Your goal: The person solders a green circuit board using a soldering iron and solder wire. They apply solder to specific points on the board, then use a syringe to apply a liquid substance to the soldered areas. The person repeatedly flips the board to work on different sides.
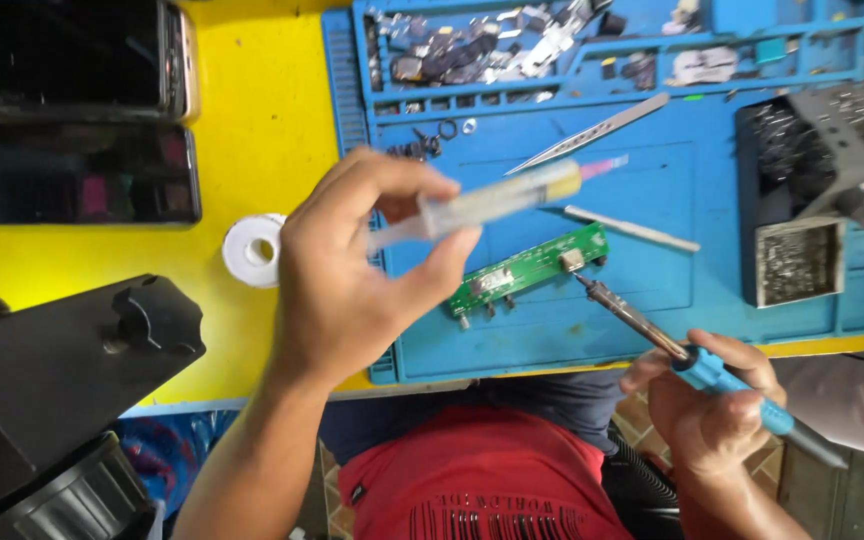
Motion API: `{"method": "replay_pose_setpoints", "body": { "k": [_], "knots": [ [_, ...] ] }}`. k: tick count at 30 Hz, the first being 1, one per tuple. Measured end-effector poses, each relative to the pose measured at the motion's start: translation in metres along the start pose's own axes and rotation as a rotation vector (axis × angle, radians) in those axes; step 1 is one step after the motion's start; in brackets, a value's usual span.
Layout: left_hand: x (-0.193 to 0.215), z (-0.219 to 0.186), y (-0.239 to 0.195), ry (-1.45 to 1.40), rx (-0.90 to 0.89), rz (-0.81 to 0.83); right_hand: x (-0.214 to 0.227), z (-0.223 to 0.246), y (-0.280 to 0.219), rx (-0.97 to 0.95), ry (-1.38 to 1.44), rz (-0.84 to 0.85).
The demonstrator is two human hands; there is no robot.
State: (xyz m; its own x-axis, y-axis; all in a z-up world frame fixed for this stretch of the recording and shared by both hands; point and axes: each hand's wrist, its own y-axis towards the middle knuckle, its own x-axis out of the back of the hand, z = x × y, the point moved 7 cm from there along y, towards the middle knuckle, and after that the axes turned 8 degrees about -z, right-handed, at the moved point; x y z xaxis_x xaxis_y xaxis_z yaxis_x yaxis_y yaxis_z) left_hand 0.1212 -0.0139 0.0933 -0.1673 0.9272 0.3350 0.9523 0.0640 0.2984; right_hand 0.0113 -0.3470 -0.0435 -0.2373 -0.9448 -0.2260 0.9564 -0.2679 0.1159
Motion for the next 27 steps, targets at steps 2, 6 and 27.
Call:
{"method": "replay_pose_setpoints", "body": {
  "k": [2, 6, 27],
  "knots": [
    [0.014, 0.021, -0.026, -0.237, 0.113, -0.057, 0.002, 0.0, -0.006, 0.123, -0.172, 0.008],
    [0.009, 0.044, -0.055, -0.707, 0.313, -0.163, -0.005, -0.001, -0.011, 0.157, -0.126, 0.067],
    [-0.047, 0.038, -0.05, -1.176, 0.557, -0.023, -0.039, 0.008, -0.011, 0.371, -0.158, 0.282]
  ]
}}
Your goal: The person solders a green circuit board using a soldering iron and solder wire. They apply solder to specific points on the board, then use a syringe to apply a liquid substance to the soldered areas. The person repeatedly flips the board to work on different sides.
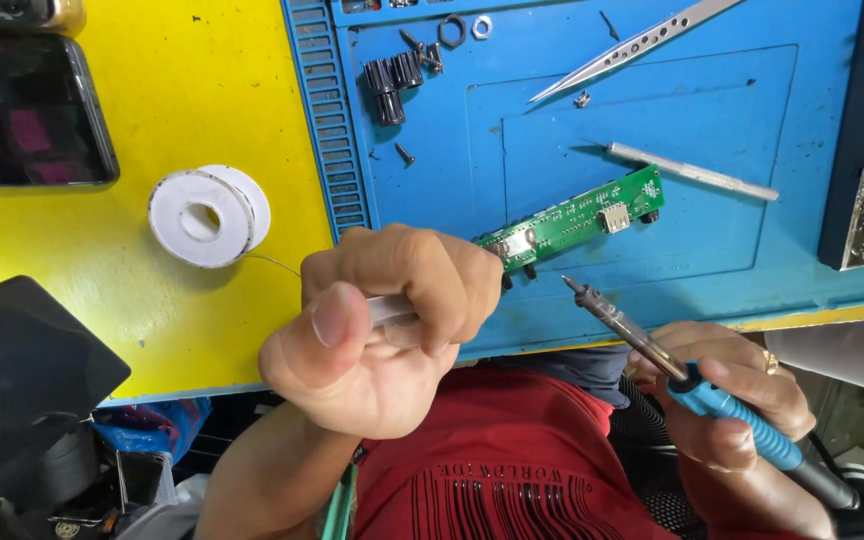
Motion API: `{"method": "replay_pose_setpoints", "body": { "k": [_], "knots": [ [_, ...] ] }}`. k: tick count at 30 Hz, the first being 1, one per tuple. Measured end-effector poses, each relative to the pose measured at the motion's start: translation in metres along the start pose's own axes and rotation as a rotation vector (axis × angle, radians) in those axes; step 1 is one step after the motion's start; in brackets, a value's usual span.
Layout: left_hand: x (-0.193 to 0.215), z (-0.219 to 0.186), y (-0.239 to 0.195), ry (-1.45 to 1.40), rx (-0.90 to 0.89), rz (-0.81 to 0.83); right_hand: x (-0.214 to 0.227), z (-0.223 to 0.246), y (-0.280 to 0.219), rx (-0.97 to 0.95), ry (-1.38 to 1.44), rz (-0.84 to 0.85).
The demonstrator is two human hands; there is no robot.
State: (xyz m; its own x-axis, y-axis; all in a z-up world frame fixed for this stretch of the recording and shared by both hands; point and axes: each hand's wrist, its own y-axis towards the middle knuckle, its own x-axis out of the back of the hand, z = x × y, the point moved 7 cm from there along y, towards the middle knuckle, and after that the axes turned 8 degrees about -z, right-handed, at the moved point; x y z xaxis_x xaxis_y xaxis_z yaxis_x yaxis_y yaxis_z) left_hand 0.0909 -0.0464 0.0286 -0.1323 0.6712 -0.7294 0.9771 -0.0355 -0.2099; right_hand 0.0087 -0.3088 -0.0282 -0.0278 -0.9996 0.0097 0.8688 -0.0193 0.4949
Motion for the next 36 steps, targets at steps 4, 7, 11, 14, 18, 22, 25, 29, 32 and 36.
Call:
{"method": "replay_pose_setpoints", "body": {
  "k": [4, 7, 11, 14, 18, 22, 25, 29, 32, 36],
  "knots": [
    [-0.002, -0.001, 0.001, 0.032, -0.063, 0.026, 0.003, -0.001, -0.002, -0.011, -0.02, -0.013],
    [-0.003, -0.001, 0.002, 0.046, -0.087, 0.045, 0.003, 0.0, -0.003, -0.019, -0.017, -0.018],
    [-0.006, -0.002, 0.002, 0.086, -0.157, 0.062, 0.004, 0.0, -0.005, -0.019, -0.022, -0.03],
    [-0.007, -0.002, 0.002, 0.079, -0.142, 0.076, 0.004, -0.001, -0.005, -0.018, -0.021, -0.046],
    [-0.01, -0.004, 0.002, 0.108, -0.166, 0.093, 0.004, -0.001, -0.005, -0.013, -0.015, -0.053],
    [-0.01, -0.004, 0.002, 0.12, -0.185, 0.091, 0.004, -0.001, -0.005, 0.012, -0.003, -0.044],
    [-0.011, -0.004, 0.001, 0.131, -0.198, 0.102, 0.003, 0.0, -0.004, 0.022, -0.008, -0.048],
    [-0.01, -0.006, 0.001, 0.148, -0.202, 0.088, 0.006, -0.001, -0.006, 0.038, -0.003, -0.059],
    [-0.01, -0.007, 0.0, 0.134, -0.194, 0.089, 0.005, -0.001, -0.005, 0.024, -0.011, -0.05],
    [-0.01, -0.009, -0.001, 0.151, -0.209, 0.092, 0.006, -0.002, -0.006, 0.041, -0.007, -0.047]
  ]
}}
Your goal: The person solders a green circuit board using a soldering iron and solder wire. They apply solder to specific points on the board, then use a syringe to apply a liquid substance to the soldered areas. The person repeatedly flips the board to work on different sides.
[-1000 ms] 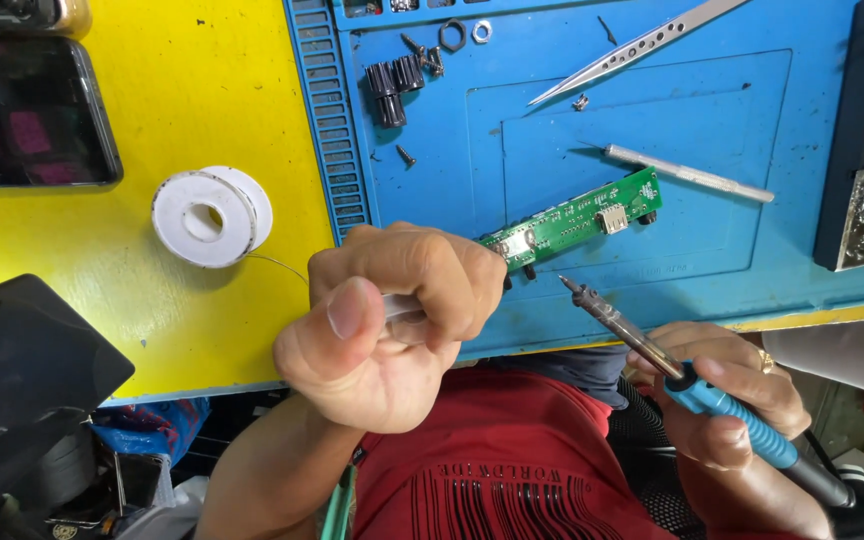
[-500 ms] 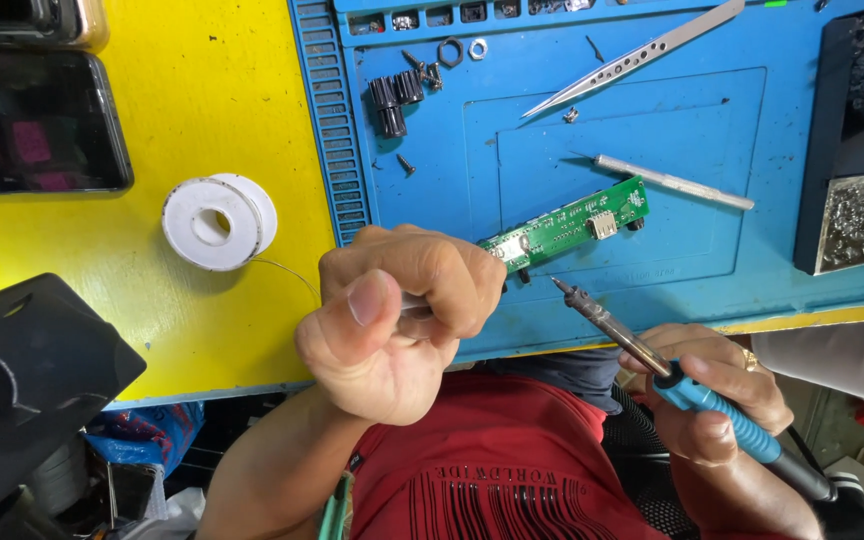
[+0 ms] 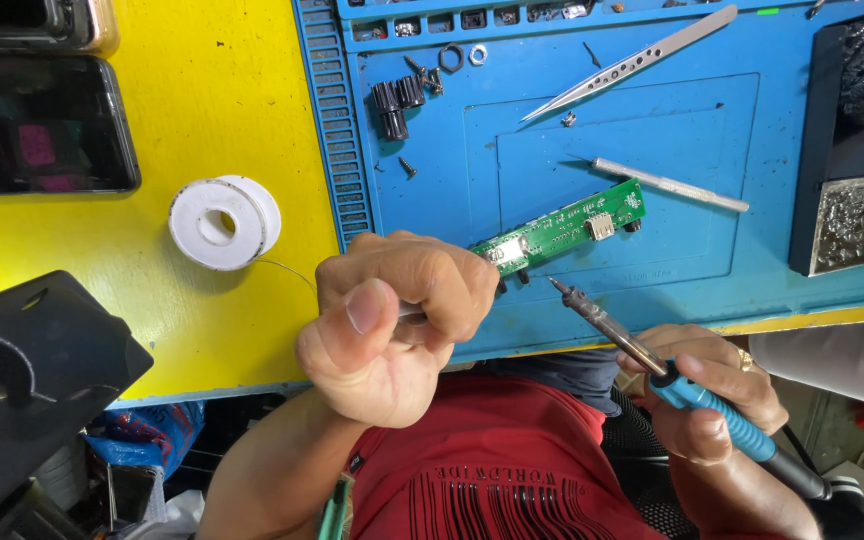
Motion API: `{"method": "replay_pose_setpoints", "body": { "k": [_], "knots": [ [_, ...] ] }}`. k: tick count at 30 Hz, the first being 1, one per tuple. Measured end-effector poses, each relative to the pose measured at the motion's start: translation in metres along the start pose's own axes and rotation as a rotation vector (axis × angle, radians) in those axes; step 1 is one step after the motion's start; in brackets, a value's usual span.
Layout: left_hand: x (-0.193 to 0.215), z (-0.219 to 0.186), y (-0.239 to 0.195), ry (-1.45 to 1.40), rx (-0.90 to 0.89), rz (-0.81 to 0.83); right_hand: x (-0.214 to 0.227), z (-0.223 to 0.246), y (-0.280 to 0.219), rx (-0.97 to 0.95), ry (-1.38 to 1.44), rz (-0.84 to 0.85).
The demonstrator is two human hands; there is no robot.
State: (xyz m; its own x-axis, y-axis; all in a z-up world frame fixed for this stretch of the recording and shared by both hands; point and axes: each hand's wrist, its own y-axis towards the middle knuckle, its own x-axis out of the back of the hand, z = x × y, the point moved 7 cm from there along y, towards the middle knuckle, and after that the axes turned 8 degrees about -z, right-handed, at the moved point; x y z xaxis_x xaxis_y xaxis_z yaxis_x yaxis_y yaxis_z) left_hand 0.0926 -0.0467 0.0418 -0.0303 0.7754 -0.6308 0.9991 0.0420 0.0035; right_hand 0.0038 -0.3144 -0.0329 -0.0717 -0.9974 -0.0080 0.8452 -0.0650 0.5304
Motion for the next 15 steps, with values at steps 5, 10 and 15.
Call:
{"method": "replay_pose_setpoints", "body": {
  "k": [5, 10, 15],
  "knots": [
    [-0.0005, -0.0014, -0.0012, 0.005, 0.0, 0.004, 0.0009, -0.0003, -0.0009, -0.013, -0.001, -0.019],
    [0.0001, -0.0014, -0.002, -0.001, -0.01, 0.006, 0.0005, -0.0003, -0.0007, 0.0, -0.001, -0.02],
    [-0.0005, -0.0017, -0.0029, 0.009, -0.006, 0.015, 0.002, 0.0001, -0.0012, 0.008, -0.006, -0.022]
  ]
}}
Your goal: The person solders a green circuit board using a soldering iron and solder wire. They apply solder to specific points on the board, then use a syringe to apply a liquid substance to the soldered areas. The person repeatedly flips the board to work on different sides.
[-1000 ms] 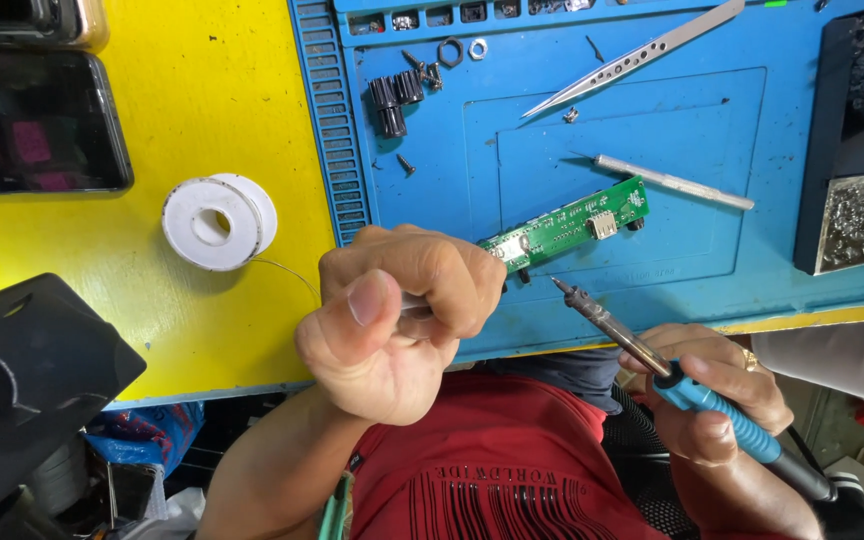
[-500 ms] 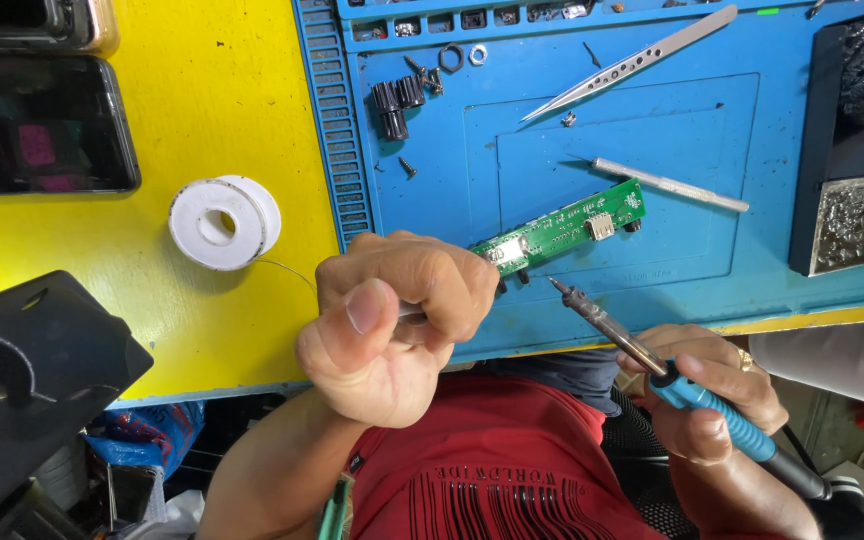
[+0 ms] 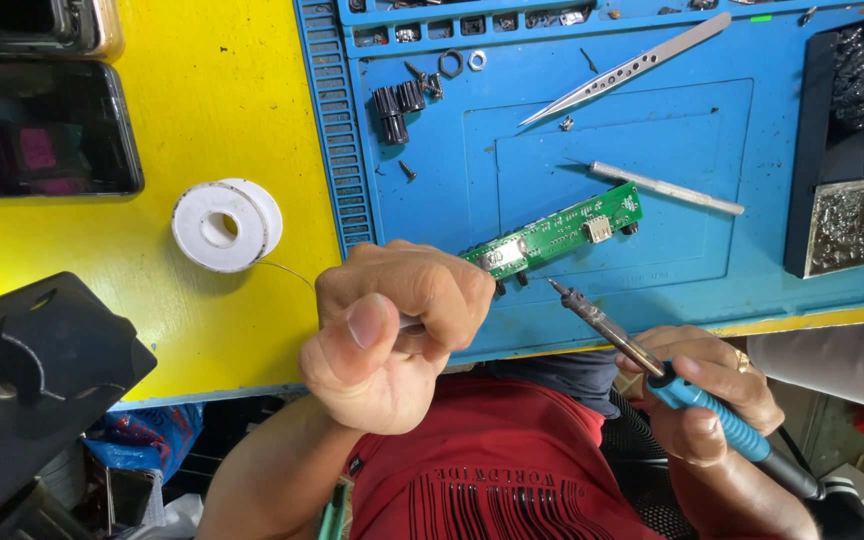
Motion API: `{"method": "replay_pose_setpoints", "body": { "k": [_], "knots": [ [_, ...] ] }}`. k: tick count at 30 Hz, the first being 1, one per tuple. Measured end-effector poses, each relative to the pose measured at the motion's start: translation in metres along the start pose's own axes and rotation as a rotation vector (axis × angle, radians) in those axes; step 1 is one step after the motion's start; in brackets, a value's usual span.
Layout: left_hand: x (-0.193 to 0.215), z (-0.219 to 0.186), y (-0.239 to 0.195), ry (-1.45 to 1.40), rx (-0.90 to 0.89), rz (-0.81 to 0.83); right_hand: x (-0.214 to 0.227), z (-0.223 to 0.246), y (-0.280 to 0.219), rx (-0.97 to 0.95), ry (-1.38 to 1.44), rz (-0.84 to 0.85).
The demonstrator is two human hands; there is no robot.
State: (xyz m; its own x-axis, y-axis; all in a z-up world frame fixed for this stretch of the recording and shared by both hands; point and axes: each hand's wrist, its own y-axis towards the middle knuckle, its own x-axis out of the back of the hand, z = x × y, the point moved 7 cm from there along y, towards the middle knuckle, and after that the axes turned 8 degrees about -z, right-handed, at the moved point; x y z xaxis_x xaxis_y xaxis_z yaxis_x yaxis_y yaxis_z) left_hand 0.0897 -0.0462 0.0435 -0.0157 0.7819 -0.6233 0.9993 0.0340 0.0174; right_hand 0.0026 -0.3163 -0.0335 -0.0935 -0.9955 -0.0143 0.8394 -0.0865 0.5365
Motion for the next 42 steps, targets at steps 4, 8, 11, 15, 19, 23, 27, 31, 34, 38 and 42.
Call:
{"method": "replay_pose_setpoints", "body": {
  "k": [4, 8, 11, 15, 19, 23, 27, 31, 34, 38, 42],
  "knots": [
    [0.002, 0.002, -0.001, -0.035, 0.035, -0.012, 0.002, -0.002, -0.001, -0.021, -0.013, 0.0],
    [0.003, -0.002, 0.003, -0.159, 0.156, -0.041, 0.004, 0.0, 0.007, -0.148, -0.052, -0.079],
    [-0.006, -0.021, 0.019, 0.195, 0.111, -0.059, 0.017, -0.008, 0.001, -0.396, 0.111, -0.173],
    [-0.026, -0.027, 0.052, 0.84, 0.018, 0.114, 0.015, -0.013, 0.003, -0.665, 0.422, -0.226],
    [-0.027, -0.004, 0.074, 1.403, -0.392, 0.185, 0.004, -0.008, 0.013, -0.722, 0.602, -0.22],
    [-0.029, -0.004, 0.068, 1.737, -0.634, 0.153, -0.01, 0.004, 0.024, -0.669, 0.747, -0.105],
    [-0.027, -0.035, 0.022, 1.533, -0.646, 0.222, -0.009, 0.007, 0.02, -0.54, 0.607, -0.043],
    [0.007, -0.02, -0.019, 1.428, -0.401, 0.24, -0.011, 0.014, 0.015, -0.214, 0.077, 0.146],
    [0.025, -0.007, -0.035, 1.519, -0.37, 0.217, -0.029, 0.022, 0.014, -0.023, -0.03, 0.315],
    [0.032, -0.004, -0.036, 1.564, -0.409, 0.199, -0.044, 0.029, 0.011, 0.168, -0.227, 0.51],
    [0.035, -0.003, -0.032, 1.522, -0.375, 0.201, -0.044, 0.022, 0.007, 0.244, -0.248, 0.515]
  ]
}}
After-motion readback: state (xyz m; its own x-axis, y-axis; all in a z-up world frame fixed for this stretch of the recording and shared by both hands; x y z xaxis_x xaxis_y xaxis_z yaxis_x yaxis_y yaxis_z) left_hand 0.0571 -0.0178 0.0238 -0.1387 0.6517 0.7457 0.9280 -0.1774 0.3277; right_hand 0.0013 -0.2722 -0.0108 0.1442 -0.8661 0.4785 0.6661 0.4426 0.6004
